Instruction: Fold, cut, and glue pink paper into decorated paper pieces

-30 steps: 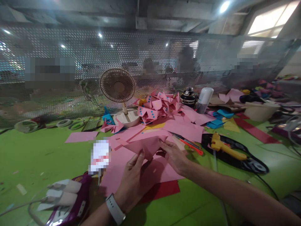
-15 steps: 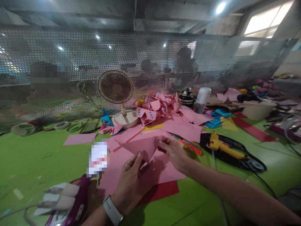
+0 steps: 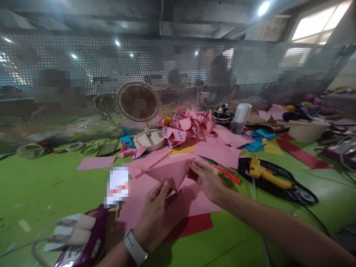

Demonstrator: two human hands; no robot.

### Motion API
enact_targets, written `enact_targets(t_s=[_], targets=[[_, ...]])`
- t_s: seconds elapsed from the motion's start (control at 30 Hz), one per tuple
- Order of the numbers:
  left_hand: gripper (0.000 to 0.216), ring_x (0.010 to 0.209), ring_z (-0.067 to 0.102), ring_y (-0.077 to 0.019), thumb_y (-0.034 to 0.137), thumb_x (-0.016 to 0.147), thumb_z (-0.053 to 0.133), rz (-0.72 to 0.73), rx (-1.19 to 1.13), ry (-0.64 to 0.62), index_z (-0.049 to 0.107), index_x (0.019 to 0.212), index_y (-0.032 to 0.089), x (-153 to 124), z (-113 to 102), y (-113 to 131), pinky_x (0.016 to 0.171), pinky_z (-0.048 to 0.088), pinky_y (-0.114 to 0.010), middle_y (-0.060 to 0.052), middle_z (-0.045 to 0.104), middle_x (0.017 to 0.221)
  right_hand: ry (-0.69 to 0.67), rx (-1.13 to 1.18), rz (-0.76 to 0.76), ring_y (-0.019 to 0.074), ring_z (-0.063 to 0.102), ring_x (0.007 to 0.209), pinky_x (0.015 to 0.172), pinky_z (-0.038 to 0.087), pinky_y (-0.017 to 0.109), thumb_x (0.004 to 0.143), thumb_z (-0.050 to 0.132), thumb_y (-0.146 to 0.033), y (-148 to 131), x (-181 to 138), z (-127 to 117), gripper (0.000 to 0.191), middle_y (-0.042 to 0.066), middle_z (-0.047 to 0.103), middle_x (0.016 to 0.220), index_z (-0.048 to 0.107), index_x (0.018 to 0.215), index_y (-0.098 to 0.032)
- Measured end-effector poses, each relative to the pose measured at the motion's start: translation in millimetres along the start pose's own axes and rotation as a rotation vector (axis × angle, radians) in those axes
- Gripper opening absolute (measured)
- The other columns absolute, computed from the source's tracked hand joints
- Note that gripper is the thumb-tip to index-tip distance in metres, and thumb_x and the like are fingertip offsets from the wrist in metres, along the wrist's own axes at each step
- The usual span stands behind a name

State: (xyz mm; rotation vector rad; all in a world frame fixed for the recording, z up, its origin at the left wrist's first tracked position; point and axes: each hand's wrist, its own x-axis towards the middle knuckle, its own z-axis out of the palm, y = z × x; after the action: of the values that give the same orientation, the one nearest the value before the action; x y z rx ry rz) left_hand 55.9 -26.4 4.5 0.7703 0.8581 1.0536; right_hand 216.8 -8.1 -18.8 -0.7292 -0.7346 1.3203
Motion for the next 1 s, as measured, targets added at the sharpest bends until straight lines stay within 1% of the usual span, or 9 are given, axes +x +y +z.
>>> enact_targets(t_s=[0.17, 0.3, 0.43, 0.53, 0.67, 0.73, 0.83, 0.93, 1.0], targets=[[0.025, 0.073, 0.065, -0.0134, 0.037, 0.068, 0.077, 0.015, 0.021, 0.006, 0.065, 0.076, 0.015, -0.8, 0.6, 0.6, 0.069, 0.051, -0.022, 0.000, 0.067, 0.077, 0.078, -0.011, -0.027, 0.0096, 0.053, 0.066, 0.070, 0.044, 0.025, 0.066, 0.078, -0.033, -1.9, 2.2, 0.1, 0.019, -0.005, 0.060, 0.070, 0.064, 0.072, -0.021], [0.026, 0.072, 0.065, -0.0143, 0.039, 0.068, 0.076, 0.022, 0.039, 0.027, 0.065, 0.075, 0.016, 0.0, 0.8, 0.4, 0.068, 0.051, -0.023, -0.001, 0.066, 0.076, 0.104, 0.014, -0.019, 0.0093, 0.053, 0.065, 0.070, 0.044, 0.025, 0.061, 0.081, -0.035, -3.6, 3.8, 1.6, 0.023, -0.004, 0.061, 0.070, 0.064, 0.069, -0.021], [0.028, 0.071, 0.064, -0.0154, 0.039, 0.065, 0.077, 0.047, 0.068, 0.043, 0.067, 0.074, 0.015, -0.6, 2.6, 1.4, 0.068, 0.052, -0.025, -0.003, 0.067, 0.076, 0.118, 0.054, -0.021, 0.0103, 0.054, 0.066, 0.070, 0.044, 0.026, 0.063, 0.080, -0.037, -4.5, 3.0, 3.7, 0.022, -0.004, 0.062, 0.071, 0.066, 0.071, -0.021], [0.029, 0.072, 0.064, -0.0155, 0.039, 0.064, 0.078, 0.052, 0.081, 0.040, 0.067, 0.074, 0.015, -0.5, 3.1, 2.3, 0.068, 0.052, -0.024, -0.003, 0.067, 0.077, 0.136, 0.075, -0.027, 0.0109, 0.055, 0.068, 0.069, 0.043, 0.026, 0.064, 0.079, -0.035, -5.6, 1.8, 4.2, 0.020, -0.004, 0.063, 0.071, 0.066, 0.072, -0.022], [0.028, 0.070, 0.065, -0.0146, 0.040, 0.065, 0.077, 0.025, 0.063, 0.036, 0.067, 0.074, 0.016, 0.5, 1.3, 1.7, 0.067, 0.052, -0.024, -0.001, 0.066, 0.076, 0.167, 0.066, -0.010, 0.0106, 0.056, 0.070, 0.069, 0.042, 0.025, 0.063, 0.079, -0.034, -8.0, 0.7, 3.3, 0.019, -0.004, 0.065, 0.073, 0.068, 0.073, -0.023], [0.026, 0.068, 0.064, -0.0134, 0.038, 0.067, 0.077, 0.002, 0.046, 0.008, 0.067, 0.073, 0.015, 0.5, 0.0, 0.4, 0.068, 0.052, -0.025, -0.002, 0.067, 0.077, 0.180, 0.054, -0.003, 0.0105, 0.056, 0.068, 0.066, 0.043, 0.025, 0.063, 0.080, -0.034, -8.9, 0.3, 2.7, 0.019, -0.005, 0.066, 0.074, 0.068, 0.073, -0.023], [0.028, 0.073, 0.065, -0.0162, 0.035, 0.068, 0.077, -0.069, 0.015, -0.064, 0.069, 0.084, 0.015, -0.5, -1.3, -2.0, 0.070, 0.052, -0.028, -0.007, 0.070, 0.087, 0.178, 0.033, -0.001, 0.0111, 0.056, 0.066, 0.064, 0.044, 0.025, 0.062, 0.081, -0.036, -8.7, -1.1, 3.0, 0.021, -0.005, 0.066, 0.074, 0.068, 0.074, -0.024], [0.038, 0.079, 0.066, -0.0211, 0.037, 0.069, 0.077, -0.134, 0.029, -0.097, 0.067, 0.098, 0.014, -1.1, -2.4, -3.5, 0.068, 0.052, -0.031, -0.014, 0.070, 0.096, 0.119, 0.012, 0.007, 0.0121, 0.058, 0.066, 0.064, 0.046, 0.027, 0.064, 0.079, -0.037, -7.0, -3.8, 4.3, 0.021, -0.004, 0.066, 0.073, 0.067, 0.073, -0.023], [0.042, 0.080, 0.066, -0.0230, 0.039, 0.070, 0.075, -0.146, 0.071, -0.107, 0.067, 0.102, 0.013, -1.0, -4.0, -4.5, 0.066, 0.053, -0.031, -0.017, 0.069, 0.099, 0.087, 0.009, 0.008, 0.0125, 0.059, 0.066, 0.065, 0.047, 0.029, 0.065, 0.079, -0.038, -5.7, -5.5, 5.0, 0.020, -0.004, 0.066, 0.074, 0.068, 0.073, -0.023]])
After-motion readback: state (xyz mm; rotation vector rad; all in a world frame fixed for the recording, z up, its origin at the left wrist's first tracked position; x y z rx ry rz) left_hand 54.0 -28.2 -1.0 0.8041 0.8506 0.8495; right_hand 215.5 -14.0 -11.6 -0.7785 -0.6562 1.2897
